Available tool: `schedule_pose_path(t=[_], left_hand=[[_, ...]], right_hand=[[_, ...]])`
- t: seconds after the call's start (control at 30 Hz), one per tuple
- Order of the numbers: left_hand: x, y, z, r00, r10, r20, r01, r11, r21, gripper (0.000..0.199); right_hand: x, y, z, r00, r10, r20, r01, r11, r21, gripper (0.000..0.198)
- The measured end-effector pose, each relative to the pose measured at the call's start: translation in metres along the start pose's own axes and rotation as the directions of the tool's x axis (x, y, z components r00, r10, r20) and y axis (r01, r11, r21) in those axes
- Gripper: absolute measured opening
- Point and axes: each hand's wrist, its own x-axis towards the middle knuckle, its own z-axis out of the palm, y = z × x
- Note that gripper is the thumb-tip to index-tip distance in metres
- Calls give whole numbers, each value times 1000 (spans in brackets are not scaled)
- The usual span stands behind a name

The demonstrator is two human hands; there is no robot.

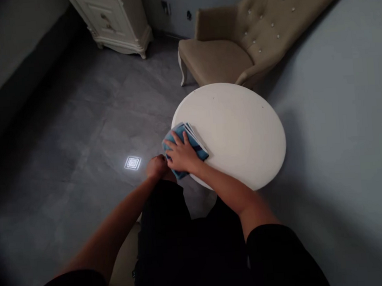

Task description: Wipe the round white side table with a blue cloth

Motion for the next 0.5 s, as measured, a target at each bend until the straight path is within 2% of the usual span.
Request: schedule_pose_path(t=[0.07,0.13,0.2,0.27,0.33,0.43,0.5], left_hand=[[-3,2,2,1000,14,-6,-14,1000,10,53],[-3,4,5,1000,25,-20,-24,1000,14,53],[-2,6,8,999,33,-27,-33,999,19,53],[1,7,11,999,45,-21,-45,999,28,53],[3,8,13,999,50,-15,-49,998,37,53],[4,9,11,999,47,1,-47,998,50,52],[4,10,10,998,54,11,-54,997,61,52]], right_hand=[[-59,-12,4,1000,-23,3,23,999,-27,51],[-118,-15,9,1000,9,-7,-9,997,-79,59],[-175,-8,16,993,114,-34,-117,987,-112,65],[-227,8,22,957,277,-80,-286,950,-124,71],[-273,34,26,874,463,-147,-481,868,-121,72],[-322,90,27,678,686,-266,-723,687,-70,72],[-340,138,22,557,767,-318,-813,581,-23,71]])
